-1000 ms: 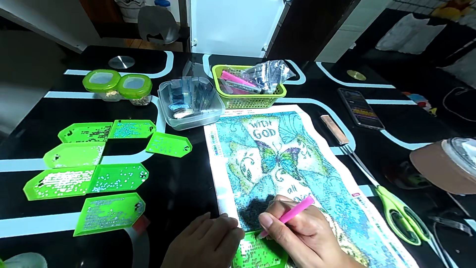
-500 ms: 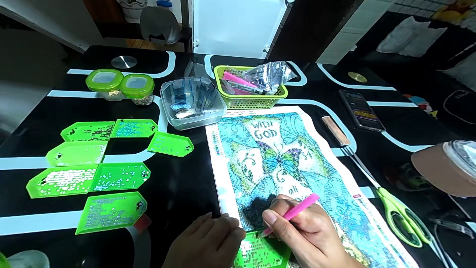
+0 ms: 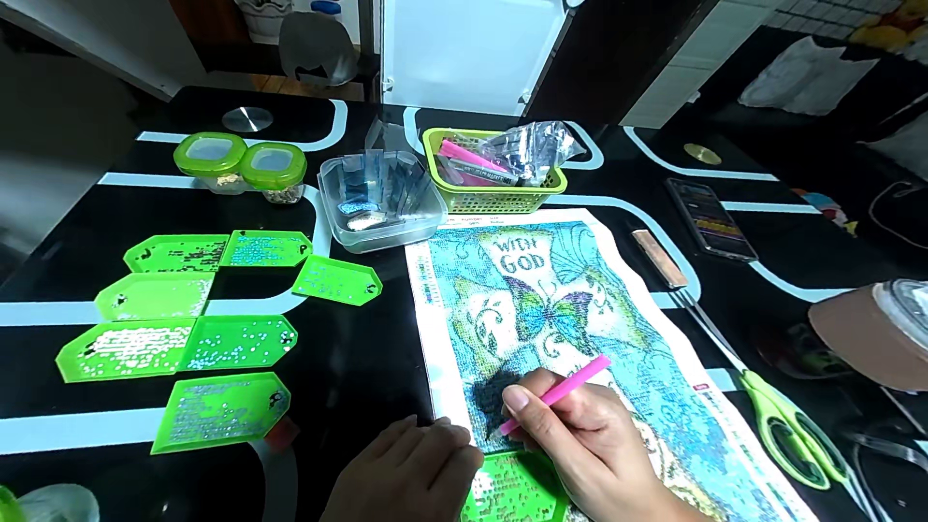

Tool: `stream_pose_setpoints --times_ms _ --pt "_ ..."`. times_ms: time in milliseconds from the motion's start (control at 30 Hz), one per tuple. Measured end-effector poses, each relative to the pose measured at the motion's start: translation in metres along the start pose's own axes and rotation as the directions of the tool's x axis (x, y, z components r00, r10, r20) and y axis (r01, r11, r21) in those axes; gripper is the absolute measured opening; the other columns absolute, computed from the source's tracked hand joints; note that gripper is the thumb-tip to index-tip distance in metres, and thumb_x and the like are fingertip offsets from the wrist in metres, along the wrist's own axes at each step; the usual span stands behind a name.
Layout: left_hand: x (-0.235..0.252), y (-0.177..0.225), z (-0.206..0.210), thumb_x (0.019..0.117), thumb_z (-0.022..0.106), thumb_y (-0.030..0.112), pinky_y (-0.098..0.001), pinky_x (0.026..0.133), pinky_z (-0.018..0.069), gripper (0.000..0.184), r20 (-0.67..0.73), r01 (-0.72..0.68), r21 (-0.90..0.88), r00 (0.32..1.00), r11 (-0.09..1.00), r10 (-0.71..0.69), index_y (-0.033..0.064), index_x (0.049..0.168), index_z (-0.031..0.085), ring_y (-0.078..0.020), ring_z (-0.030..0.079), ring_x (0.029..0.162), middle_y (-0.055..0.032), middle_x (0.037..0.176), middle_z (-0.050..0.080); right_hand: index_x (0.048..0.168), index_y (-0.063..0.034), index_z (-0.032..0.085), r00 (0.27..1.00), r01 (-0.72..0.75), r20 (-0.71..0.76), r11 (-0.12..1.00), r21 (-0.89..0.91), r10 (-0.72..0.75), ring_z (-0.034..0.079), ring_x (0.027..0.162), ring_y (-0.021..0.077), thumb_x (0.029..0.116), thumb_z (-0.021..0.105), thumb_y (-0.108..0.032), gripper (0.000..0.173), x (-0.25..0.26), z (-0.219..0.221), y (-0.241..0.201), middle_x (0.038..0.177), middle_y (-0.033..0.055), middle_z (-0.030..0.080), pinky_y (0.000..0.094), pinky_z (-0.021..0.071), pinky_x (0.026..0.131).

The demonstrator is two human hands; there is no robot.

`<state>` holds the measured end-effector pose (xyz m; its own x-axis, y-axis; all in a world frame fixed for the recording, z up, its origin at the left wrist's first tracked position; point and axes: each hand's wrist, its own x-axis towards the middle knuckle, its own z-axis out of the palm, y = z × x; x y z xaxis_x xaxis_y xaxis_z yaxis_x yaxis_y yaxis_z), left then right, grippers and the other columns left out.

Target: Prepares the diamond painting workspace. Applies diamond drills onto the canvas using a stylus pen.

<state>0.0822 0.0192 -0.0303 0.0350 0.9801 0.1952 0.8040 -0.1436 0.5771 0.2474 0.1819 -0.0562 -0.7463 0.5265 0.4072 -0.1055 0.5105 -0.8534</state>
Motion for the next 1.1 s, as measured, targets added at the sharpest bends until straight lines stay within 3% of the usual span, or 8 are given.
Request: stream_pose_setpoints --times_ms 500,833,1000,1100 --pt "0.000 -0.001 0.002 0.0908 0.074 0.036 -0.0438 0.104 0.0520 0.040 -0.010 -0.007 0.017 1.000 1.000 0.007 0.0058 0.117 0.073 -0.0262 0.070 0.113 -0.0111 0.123 0.072 0.090 -0.0066 0.061 0.985 0.172 0.064 0.928 -0.330 -0.159 0.060 0.069 0.0078 0.1105 0.046 -0.026 0.032 0.000 0.001 -0.006 0.074 0.0041 0.062 0.0214 0.0475 0.069" --pt "0.000 0.000 0.000 0.0915 0.074 0.036 -0.0443 0.104 0.0518 0.040 0.004 -0.001 0.013 1.000 1.000 0.001 0.0057 0.117 0.073 -0.0266 0.070 0.114 -0.0110 0.124 0.072 0.091 -0.0052 0.063 0.990 0.114 0.107 0.958 -0.261 -0.089 0.061 0.070 0.0067 0.1107 0.046 -0.027 0.034 0.002 -0.003 -0.006 0.074 0.0043 0.063 0.0210 0.0497 0.069" --pt "0.000 0.001 0.000 0.0914 0.074 0.037 -0.0444 0.104 0.0515 0.041 0.010 0.003 0.009 1.000 1.000 -0.003 0.0058 0.117 0.073 -0.0268 0.070 0.115 -0.0113 0.124 0.072 0.092 -0.0051 0.062 0.996 0.080 0.035 0.996 -0.028 -0.079 0.059 0.066 -0.0011 0.1108 0.047 -0.025 0.031 -0.003 -0.008 -0.007 0.073 0.0010 0.061 0.0137 0.0490 0.061" --pt "0.000 0.000 -0.001 0.0915 0.074 0.036 -0.0444 0.104 0.0515 0.040 0.010 0.005 0.008 1.000 1.000 -0.005 0.0056 0.117 0.073 -0.0268 0.070 0.115 -0.0114 0.124 0.072 0.088 -0.0041 0.059 0.989 0.121 0.091 0.992 -0.043 -0.117 0.058 0.066 0.0034 0.1100 0.048 -0.023 0.031 -0.006 -0.010 -0.008 0.070 0.0038 0.059 0.0171 0.0474 0.064"
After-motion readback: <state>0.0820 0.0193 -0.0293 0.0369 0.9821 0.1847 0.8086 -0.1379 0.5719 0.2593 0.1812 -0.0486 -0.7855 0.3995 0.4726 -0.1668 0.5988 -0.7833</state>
